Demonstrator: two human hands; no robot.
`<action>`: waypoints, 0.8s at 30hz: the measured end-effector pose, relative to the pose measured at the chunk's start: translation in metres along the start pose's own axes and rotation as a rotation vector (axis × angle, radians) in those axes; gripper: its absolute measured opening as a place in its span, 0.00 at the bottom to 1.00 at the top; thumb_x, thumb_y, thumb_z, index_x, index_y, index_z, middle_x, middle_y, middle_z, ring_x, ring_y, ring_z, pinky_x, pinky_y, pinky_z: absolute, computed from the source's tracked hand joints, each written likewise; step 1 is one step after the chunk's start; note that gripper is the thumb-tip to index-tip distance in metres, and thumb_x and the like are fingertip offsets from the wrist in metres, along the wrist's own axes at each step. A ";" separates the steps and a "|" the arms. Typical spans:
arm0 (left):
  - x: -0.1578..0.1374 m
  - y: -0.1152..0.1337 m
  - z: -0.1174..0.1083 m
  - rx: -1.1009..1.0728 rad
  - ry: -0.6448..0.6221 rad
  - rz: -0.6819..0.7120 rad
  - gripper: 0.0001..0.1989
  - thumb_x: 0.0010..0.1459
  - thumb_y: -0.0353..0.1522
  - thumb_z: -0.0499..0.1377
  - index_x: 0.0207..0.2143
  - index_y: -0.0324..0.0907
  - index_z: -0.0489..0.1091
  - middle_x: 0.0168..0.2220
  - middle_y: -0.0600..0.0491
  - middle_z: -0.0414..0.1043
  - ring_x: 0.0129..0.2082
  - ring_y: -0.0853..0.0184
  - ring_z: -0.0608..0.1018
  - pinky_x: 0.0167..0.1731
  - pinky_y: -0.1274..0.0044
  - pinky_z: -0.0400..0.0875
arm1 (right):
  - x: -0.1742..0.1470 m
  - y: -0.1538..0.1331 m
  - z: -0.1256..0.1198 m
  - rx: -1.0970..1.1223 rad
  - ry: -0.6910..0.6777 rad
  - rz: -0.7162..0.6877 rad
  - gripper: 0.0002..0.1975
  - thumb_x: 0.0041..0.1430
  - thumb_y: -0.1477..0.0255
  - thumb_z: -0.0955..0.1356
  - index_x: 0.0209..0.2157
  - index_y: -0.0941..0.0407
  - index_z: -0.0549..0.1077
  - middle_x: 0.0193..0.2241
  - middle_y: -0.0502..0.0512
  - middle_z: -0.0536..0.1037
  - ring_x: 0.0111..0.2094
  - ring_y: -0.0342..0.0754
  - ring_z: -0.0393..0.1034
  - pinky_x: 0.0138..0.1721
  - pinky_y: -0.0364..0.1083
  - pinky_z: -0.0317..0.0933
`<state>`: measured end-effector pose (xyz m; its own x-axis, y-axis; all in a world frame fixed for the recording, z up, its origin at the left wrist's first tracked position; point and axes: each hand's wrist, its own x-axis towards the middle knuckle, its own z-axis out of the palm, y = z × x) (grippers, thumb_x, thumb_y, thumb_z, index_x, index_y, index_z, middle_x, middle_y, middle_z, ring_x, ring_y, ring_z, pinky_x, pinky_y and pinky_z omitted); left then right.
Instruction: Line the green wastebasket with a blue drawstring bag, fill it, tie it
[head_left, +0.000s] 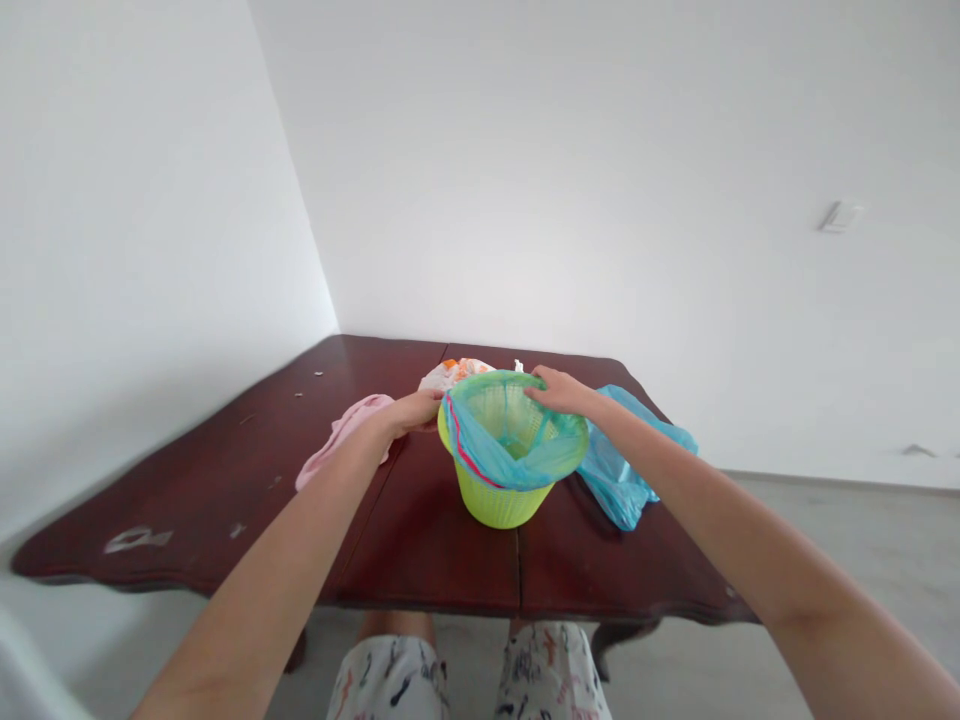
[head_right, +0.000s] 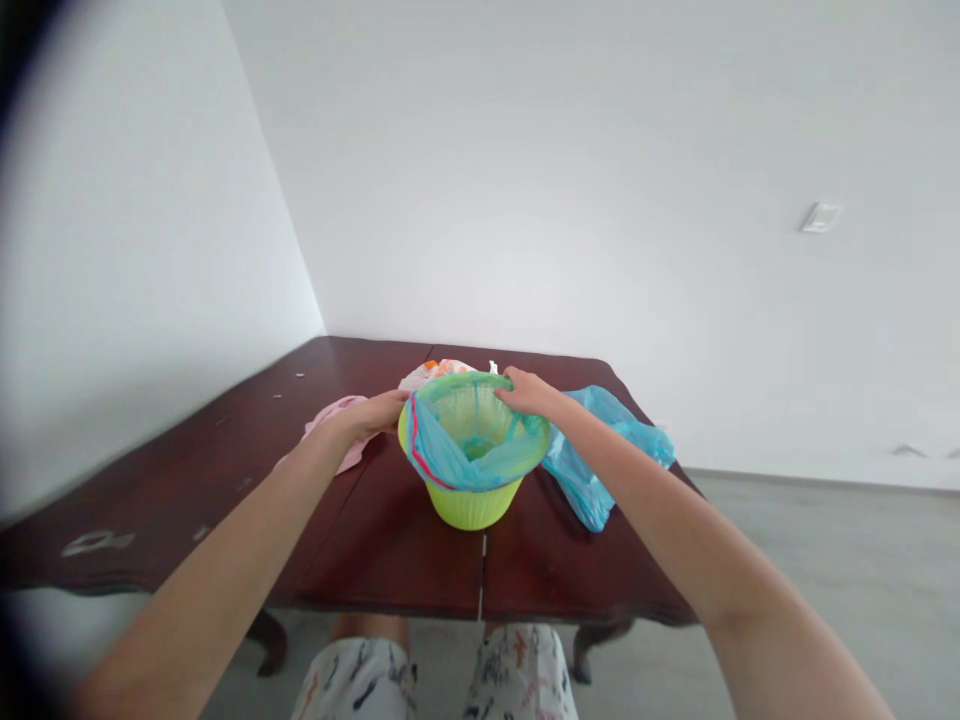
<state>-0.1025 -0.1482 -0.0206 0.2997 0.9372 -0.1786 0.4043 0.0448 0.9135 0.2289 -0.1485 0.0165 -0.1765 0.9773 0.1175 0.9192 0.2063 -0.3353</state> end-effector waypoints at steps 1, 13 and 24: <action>0.000 -0.002 -0.002 0.034 -0.022 -0.013 0.25 0.45 0.48 0.78 0.41 0.44 0.83 0.31 0.50 0.84 0.32 0.59 0.83 0.34 0.72 0.79 | -0.001 0.000 0.000 -0.005 -0.006 0.003 0.15 0.77 0.63 0.74 0.57 0.56 0.80 0.58 0.67 0.87 0.56 0.62 0.84 0.53 0.49 0.72; -0.081 0.013 -0.014 0.416 0.214 0.826 0.22 0.78 0.49 0.63 0.63 0.46 0.81 0.68 0.43 0.82 0.68 0.52 0.82 0.70 0.61 0.76 | -0.104 -0.030 -0.020 0.199 0.146 -0.617 0.13 0.85 0.63 0.66 0.60 0.50 0.80 0.60 0.59 0.87 0.63 0.56 0.82 0.69 0.59 0.73; -0.120 -0.064 0.015 0.682 0.364 1.026 0.06 0.75 0.38 0.70 0.45 0.55 0.90 0.71 0.47 0.79 0.62 0.52 0.85 0.65 0.55 0.82 | -0.183 -0.042 0.044 0.067 0.535 -0.947 0.24 0.75 0.78 0.72 0.69 0.50 0.73 0.61 0.64 0.87 0.60 0.58 0.86 0.59 0.58 0.83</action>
<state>-0.1512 -0.2686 -0.0632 0.5268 0.4816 0.7004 0.5205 -0.8342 0.1821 0.2068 -0.3339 -0.0315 -0.6119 0.2758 0.7413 0.4674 0.8822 0.0575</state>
